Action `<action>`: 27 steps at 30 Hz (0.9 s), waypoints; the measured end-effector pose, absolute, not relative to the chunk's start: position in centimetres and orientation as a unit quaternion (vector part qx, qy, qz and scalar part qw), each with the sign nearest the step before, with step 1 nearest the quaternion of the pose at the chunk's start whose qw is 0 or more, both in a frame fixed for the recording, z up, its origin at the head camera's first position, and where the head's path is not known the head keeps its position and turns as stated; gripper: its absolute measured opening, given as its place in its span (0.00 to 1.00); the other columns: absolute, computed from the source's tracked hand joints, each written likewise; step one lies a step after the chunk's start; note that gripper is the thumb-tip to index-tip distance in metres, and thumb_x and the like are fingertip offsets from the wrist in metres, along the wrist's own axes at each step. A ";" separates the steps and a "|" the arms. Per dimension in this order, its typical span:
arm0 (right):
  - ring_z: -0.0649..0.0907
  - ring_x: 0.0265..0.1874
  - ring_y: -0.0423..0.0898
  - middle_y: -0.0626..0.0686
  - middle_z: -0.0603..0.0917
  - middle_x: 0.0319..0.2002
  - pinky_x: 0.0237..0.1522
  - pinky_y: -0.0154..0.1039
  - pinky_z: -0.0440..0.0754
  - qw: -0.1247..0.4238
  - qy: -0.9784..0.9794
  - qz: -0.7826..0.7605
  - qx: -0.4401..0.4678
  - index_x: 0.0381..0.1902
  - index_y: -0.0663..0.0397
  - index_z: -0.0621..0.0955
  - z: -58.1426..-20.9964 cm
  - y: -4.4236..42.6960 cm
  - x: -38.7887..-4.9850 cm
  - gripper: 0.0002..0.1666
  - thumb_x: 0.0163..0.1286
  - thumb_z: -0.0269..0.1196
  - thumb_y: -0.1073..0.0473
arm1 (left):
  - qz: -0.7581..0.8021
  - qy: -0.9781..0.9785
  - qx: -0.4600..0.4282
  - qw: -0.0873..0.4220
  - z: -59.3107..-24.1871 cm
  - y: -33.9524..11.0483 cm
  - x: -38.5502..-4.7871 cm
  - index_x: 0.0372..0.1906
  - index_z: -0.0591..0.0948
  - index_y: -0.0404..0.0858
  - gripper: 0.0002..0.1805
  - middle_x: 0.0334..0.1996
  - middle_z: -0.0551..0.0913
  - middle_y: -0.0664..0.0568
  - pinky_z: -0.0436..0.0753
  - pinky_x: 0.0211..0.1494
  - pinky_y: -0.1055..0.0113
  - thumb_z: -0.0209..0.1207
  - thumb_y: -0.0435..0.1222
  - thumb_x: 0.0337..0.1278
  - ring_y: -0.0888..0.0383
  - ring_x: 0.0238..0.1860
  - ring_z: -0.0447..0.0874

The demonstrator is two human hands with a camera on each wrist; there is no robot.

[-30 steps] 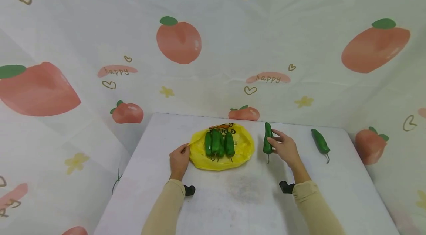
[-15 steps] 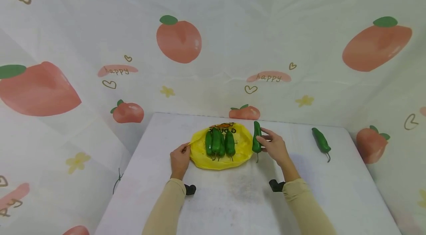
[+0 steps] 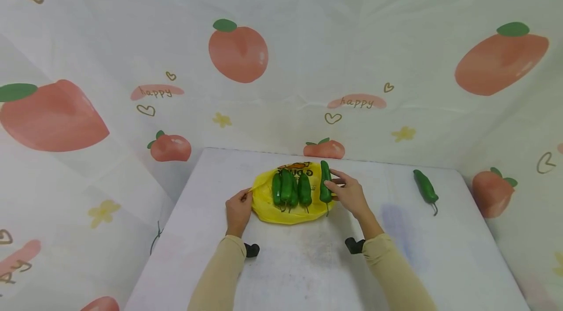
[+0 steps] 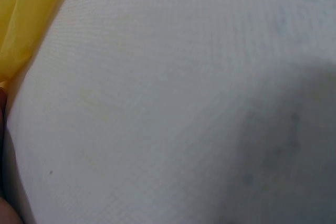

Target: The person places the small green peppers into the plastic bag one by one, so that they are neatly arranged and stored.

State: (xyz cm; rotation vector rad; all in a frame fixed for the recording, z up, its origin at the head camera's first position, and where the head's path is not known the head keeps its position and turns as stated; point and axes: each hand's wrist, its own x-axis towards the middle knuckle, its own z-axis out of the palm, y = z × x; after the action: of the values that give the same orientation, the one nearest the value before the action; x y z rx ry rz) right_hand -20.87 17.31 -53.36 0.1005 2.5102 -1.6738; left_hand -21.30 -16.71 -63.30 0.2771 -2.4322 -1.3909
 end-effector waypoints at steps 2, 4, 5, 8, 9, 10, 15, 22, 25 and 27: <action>0.86 0.49 0.54 0.65 0.82 0.61 0.43 0.44 0.89 0.062 0.833 -0.549 0.032 0.74 0.44 0.73 -53.4 16.9 -21.0 0.36 0.71 0.66 0.43 | -0.486 -0.853 0.095 0.162 -63.3 -16.7 -21.3 0.47 0.90 0.39 0.12 0.36 0.92 0.47 0.80 0.36 0.74 0.62 0.39 0.69 0.58 0.31 0.83; 0.86 0.49 0.55 0.64 0.82 0.61 0.43 0.43 0.90 0.064 0.834 -0.547 0.029 0.74 0.43 0.73 -53.5 16.6 -21.2 0.36 0.71 0.66 0.43 | -0.486 -0.854 0.094 0.163 -63.3 -16.7 -21.4 0.47 0.90 0.39 0.12 0.36 0.92 0.47 0.80 0.36 0.75 0.62 0.39 0.69 0.58 0.31 0.82; 0.86 0.49 0.55 0.64 0.82 0.60 0.42 0.43 0.90 0.065 0.834 -0.546 0.028 0.73 0.43 0.73 -53.6 16.4 -21.2 0.36 0.71 0.66 0.43 | -0.486 -0.854 0.094 0.163 -63.3 -16.7 -21.4 0.47 0.91 0.39 0.12 0.36 0.92 0.47 0.79 0.35 0.75 0.62 0.39 0.69 0.58 0.31 0.82; 0.86 0.49 0.55 0.64 0.82 0.60 0.42 0.43 0.90 0.069 0.835 -0.545 0.024 0.73 0.44 0.73 -53.8 16.0 -21.4 0.36 0.71 0.66 0.43 | -0.484 -0.854 0.095 0.165 -63.1 -16.6 -21.3 0.47 0.91 0.38 0.11 0.36 0.92 0.47 0.79 0.36 0.75 0.63 0.38 0.68 0.58 0.31 0.82; 0.86 0.49 0.55 0.64 0.82 0.60 0.42 0.44 0.90 0.069 0.836 -0.545 0.022 0.73 0.44 0.74 -53.9 15.8 -21.4 0.36 0.71 0.66 0.43 | -0.483 -0.854 0.096 0.165 -63.1 -16.5 -21.3 0.47 0.91 0.38 0.11 0.36 0.92 0.47 0.79 0.36 0.75 0.63 0.38 0.68 0.58 0.31 0.82; 0.86 0.49 0.55 0.64 0.82 0.59 0.43 0.44 0.90 0.071 0.836 -0.543 0.021 0.73 0.44 0.73 -53.9 15.7 -21.5 0.36 0.71 0.66 0.43 | -0.483 -0.855 0.097 0.165 -63.0 -16.5 -21.3 0.47 0.91 0.38 0.11 0.36 0.92 0.46 0.80 0.36 0.74 0.63 0.38 0.68 0.58 0.31 0.83; 0.86 0.49 0.55 0.63 0.82 0.58 0.43 0.44 0.90 0.075 0.840 -0.537 0.010 0.73 0.44 0.74 -54.3 14.7 -21.8 0.35 0.71 0.66 0.43 | -0.480 -0.857 0.106 0.154 -62.9 -16.5 -21.3 0.47 0.91 0.39 0.12 0.37 0.92 0.47 0.81 0.38 0.73 0.63 0.39 0.68 0.58 0.33 0.84; 0.86 0.47 0.53 0.63 0.83 0.57 0.42 0.44 0.89 0.078 0.837 -0.542 -0.001 0.73 0.44 0.74 -54.6 13.4 -22.1 0.35 0.71 0.66 0.45 | -0.478 -0.859 0.113 0.143 -63.0 -16.6 -21.3 0.49 0.90 0.40 0.13 0.38 0.92 0.48 0.82 0.40 0.71 0.61 0.42 0.70 0.57 0.34 0.84; 0.86 0.46 0.53 0.63 0.83 0.56 0.41 0.44 0.90 0.078 0.837 -0.542 -0.004 0.73 0.45 0.74 -54.7 12.9 -22.2 0.34 0.72 0.66 0.47 | -0.479 -0.859 0.111 0.142 -63.1 -16.6 -21.3 0.49 0.90 0.40 0.13 0.39 0.92 0.48 0.82 0.40 0.71 0.61 0.42 0.70 0.57 0.34 0.84; 0.87 0.44 0.53 0.63 0.84 0.56 0.41 0.45 0.90 0.078 0.837 -0.542 -0.006 0.73 0.46 0.74 -54.8 12.6 -22.3 0.33 0.72 0.66 0.48 | -0.479 -0.859 0.110 0.143 -63.1 -16.6 -21.2 0.48 0.90 0.40 0.13 0.39 0.92 0.48 0.82 0.40 0.71 0.61 0.42 0.70 0.57 0.34 0.84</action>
State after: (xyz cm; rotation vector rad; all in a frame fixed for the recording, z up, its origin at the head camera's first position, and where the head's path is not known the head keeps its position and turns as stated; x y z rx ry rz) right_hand -22.28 12.60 -54.79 -0.0177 2.5048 -1.6228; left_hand -21.23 -16.59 -63.13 0.3181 -2.4775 -1.3814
